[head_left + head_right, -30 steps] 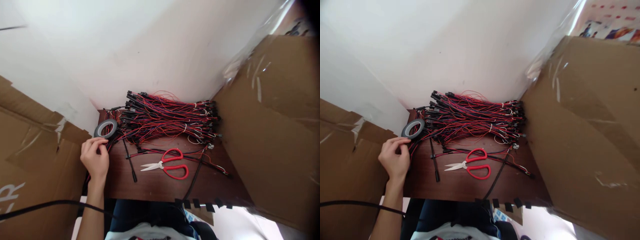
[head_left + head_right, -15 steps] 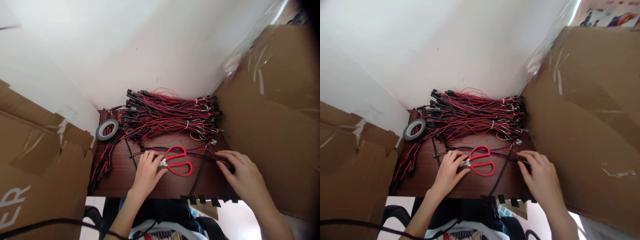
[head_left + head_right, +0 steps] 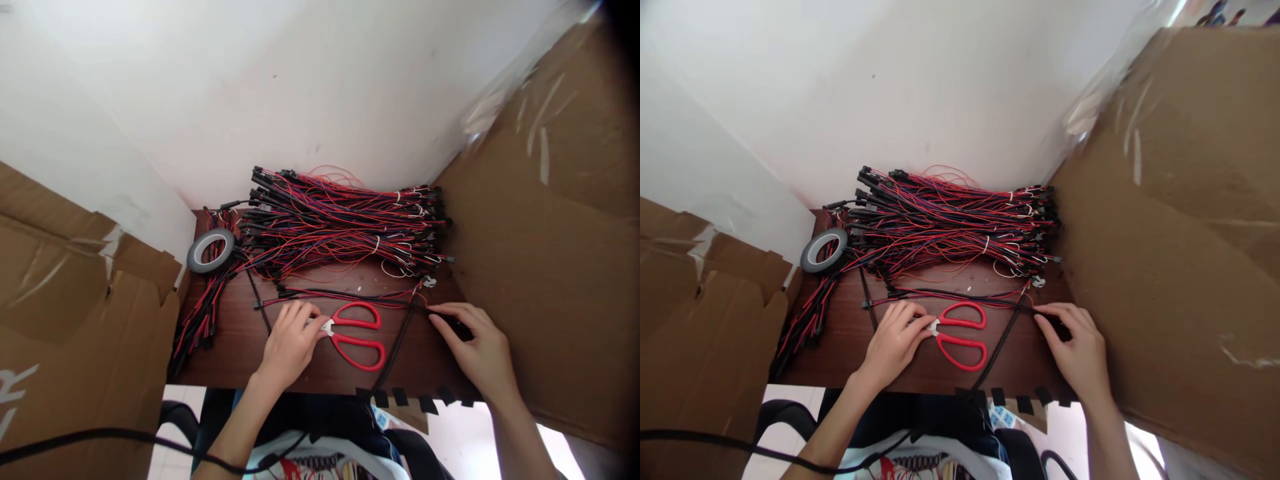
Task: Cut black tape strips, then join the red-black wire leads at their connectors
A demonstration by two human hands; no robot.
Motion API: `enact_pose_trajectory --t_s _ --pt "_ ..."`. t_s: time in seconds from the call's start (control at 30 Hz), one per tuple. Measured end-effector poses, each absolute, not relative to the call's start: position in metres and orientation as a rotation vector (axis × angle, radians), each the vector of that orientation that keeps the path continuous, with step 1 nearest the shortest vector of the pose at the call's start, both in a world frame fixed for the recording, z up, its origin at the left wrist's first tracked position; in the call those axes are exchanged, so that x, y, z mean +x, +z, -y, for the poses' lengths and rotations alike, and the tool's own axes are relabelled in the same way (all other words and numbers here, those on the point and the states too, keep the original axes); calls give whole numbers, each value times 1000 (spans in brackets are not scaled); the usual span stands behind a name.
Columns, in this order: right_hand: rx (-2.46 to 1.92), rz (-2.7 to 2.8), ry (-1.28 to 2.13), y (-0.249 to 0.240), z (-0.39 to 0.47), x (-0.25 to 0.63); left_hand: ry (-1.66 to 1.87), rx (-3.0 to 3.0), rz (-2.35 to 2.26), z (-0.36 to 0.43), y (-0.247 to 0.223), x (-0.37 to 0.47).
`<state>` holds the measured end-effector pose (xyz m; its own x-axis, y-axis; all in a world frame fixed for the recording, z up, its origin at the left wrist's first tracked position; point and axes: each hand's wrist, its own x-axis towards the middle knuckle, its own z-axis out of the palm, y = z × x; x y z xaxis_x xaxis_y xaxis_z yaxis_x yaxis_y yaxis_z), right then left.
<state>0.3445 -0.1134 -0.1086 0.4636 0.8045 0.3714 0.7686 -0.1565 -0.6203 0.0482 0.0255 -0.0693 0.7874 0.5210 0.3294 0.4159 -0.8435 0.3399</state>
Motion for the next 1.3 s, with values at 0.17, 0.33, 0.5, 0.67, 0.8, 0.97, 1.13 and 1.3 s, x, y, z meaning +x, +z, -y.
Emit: enact_pose_trajectory --t_s 0.17,0.33,0.5,0.67,0.8,0.97,1.13,1.3 --pt "-1925 1288 90 -107 114 344 605 2733 -719 -26 -69 48" --pt "-1930 1253 105 -107 115 343 647 2712 -744 -26 -69 49" --pt "-1929 1229 161 -110 115 349 654 2695 -730 -26 -70 48" --pt "-1943 1218 202 -102 118 353 639 2685 -745 -26 -70 48" --pt "-1946 1204 127 -80 128 340 640 2669 -756 -26 -69 47" --pt "-1958 1115 90 -64 151 320 647 2652 -763 -27 -70 48" --pt "-2034 1082 29 -69 163 317 660 2650 -748 -27 -71 48" --pt "-2038 1155 -58 -62 159 312 676 2640 -754 -27 -72 48"
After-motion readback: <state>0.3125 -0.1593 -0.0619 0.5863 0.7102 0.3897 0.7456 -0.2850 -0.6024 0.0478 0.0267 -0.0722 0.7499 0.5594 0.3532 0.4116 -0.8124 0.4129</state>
